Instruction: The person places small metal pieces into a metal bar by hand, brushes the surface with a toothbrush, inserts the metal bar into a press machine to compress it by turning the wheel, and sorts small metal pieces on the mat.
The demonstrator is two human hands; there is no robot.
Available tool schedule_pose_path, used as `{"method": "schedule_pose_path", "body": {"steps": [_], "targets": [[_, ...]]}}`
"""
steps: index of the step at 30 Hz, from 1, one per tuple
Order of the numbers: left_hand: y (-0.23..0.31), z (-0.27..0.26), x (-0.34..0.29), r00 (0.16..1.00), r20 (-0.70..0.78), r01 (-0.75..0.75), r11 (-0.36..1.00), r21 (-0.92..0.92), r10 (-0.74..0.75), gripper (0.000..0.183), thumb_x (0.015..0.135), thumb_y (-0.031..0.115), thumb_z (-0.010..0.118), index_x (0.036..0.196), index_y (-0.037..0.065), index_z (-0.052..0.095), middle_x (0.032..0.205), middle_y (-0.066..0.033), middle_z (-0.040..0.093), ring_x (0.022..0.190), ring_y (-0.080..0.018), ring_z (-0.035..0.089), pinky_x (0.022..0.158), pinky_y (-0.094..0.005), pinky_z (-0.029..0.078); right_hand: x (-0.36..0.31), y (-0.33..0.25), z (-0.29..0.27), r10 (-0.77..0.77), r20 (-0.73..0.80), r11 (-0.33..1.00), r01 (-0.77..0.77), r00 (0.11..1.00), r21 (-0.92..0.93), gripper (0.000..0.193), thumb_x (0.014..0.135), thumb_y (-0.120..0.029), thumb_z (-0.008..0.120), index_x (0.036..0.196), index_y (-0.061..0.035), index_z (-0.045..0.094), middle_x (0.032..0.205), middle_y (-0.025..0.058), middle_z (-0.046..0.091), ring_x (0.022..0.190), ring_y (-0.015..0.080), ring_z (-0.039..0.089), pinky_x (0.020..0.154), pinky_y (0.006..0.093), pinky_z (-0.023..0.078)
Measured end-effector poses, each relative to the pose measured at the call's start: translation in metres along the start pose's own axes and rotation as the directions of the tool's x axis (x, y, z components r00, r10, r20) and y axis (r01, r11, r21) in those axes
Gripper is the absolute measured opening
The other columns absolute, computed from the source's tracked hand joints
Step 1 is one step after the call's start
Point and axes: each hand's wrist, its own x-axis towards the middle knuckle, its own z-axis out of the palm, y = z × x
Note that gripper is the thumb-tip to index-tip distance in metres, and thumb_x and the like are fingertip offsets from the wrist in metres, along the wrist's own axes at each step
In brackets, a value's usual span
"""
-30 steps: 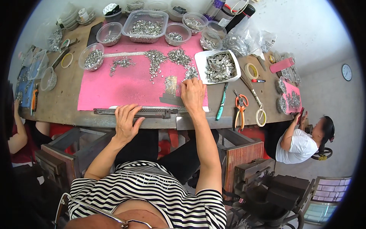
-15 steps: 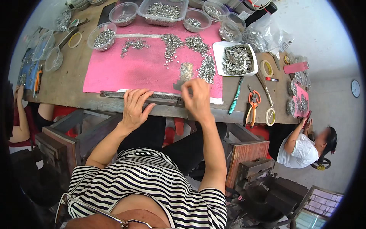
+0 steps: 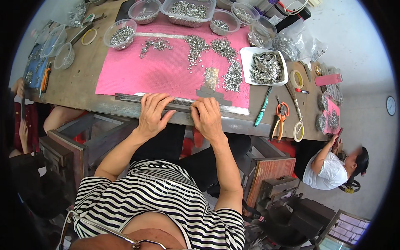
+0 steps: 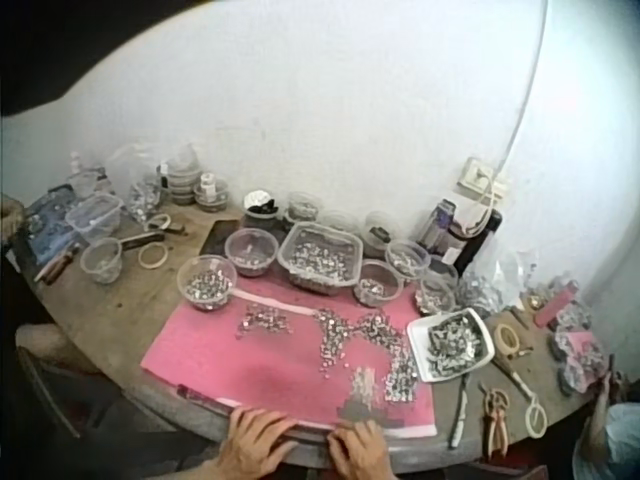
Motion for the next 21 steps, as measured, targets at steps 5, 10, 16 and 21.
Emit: {"method": "schedule_pose_path", "body": {"steps": [5,10,16,21], "targets": [[-0.001,0.002,0.000,1.000,-0.004,0.000,1.000,-0.004,0.000,0.049,0.080,0.016,0.078,0.126,0.007,0.062,0.121,-0.0085,0.060,0.111,-0.0268,0.056,0.103,-0.0456,0.037,-0.003,0.007,-0.011,0.131,0.002,0.977,-0.129,0.991,0.170,0.014,0.083,0.003,0.070,0.096,-0.0009,0.066,0.097,0.0121,0.067,0.087,0.0284,0.063,0.078,0.0370,0.049],[-0.002,0.003,0.003,1.000,-0.009,-0.007,1.000,-0.002,0.007,0.048,0.081,0.016,0.078,0.125,0.007,0.062,0.121,-0.0087,0.060,0.111,-0.0274,0.056,0.103,-0.0458,0.037,-0.009,0.011,-0.012,0.355,-0.077,0.901,-0.319,0.932,0.295,0.012,0.087,0.001,0.070,0.099,0.0009,0.068,0.097,0.0131,0.070,0.088,0.0258,0.067,0.080,0.0324,0.051],[0.000,-0.008,0.007,1.000,0.008,0.013,1.000,-0.005,-0.013,0.045,0.084,0.018,0.075,0.125,0.006,0.062,0.121,-0.0106,0.060,0.113,-0.0294,0.056,0.104,-0.0490,0.036,0.001,-0.006,0.008,0.208,-0.101,0.978,-0.209,0.973,0.003,0.028,0.082,-0.010,0.078,0.106,-0.0026,0.066,0.099,0.0118,0.066,0.093,0.0307,0.060,0.084,0.0400,0.044],[-0.009,-0.028,0.019,0.992,0.067,0.118,0.988,-0.099,-0.111,0.040,0.091,0.019,0.069,0.127,0.004,0.062,0.135,-0.0134,0.059,0.127,-0.0317,0.055,0.116,-0.0562,0.027,-0.011,-0.004,0.005,0.172,-0.124,0.985,-0.172,0.977,0.010,0.028,0.082,-0.005,0.074,0.109,-0.0030,0.067,0.104,0.0120,0.065,0.100,0.0311,0.059,0.088,0.0418,0.042]]}}
